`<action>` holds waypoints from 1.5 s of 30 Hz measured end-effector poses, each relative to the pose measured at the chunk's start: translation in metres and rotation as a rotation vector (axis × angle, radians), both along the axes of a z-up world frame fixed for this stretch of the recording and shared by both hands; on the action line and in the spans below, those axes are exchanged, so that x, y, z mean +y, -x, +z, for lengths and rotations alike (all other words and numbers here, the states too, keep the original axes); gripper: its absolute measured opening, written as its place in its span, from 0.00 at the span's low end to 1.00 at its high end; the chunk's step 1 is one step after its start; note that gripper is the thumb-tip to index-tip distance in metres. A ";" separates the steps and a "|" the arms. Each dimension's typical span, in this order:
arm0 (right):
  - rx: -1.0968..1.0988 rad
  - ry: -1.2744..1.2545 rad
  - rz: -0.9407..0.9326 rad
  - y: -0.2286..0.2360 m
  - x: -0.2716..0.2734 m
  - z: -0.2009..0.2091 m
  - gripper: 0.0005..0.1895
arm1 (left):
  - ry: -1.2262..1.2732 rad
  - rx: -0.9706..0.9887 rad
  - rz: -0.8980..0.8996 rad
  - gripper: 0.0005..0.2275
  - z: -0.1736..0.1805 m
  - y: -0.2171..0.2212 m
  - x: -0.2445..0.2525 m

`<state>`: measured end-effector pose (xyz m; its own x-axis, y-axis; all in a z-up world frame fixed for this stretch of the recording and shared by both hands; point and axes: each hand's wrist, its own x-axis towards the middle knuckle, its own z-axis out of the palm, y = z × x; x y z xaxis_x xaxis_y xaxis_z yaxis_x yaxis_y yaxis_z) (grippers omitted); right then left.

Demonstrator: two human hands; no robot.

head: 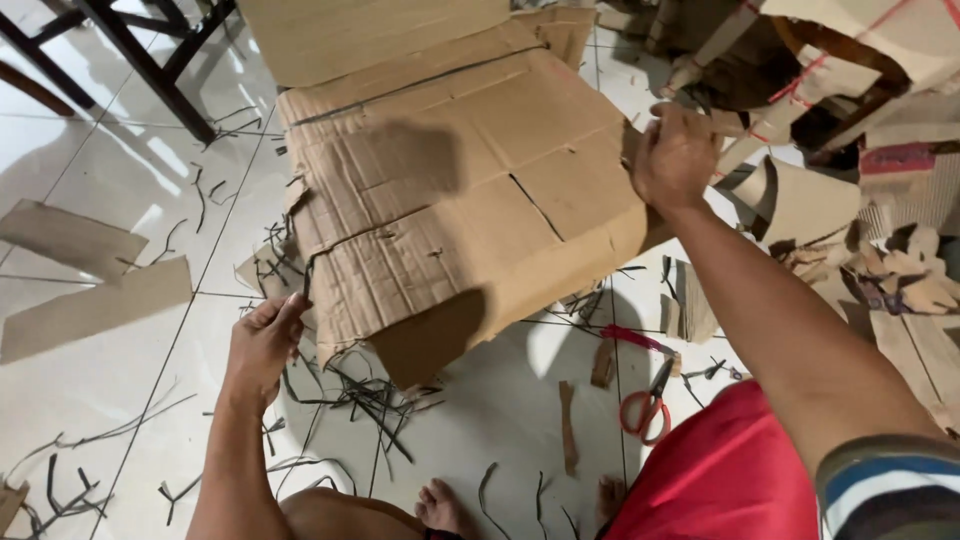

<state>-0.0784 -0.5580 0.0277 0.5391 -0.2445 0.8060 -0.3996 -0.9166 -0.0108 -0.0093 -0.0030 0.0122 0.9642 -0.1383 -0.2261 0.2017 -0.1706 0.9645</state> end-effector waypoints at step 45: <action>0.220 -0.437 -0.043 0.013 0.004 0.001 0.18 | -0.391 -0.136 0.414 0.12 -0.065 -0.014 0.114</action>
<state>-0.0919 -0.5542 0.0284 0.6669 -0.5601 0.4915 -0.4726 -0.8279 -0.3021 0.0044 0.1108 -0.0528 0.9441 0.3251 -0.0550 0.2064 -0.4526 0.8675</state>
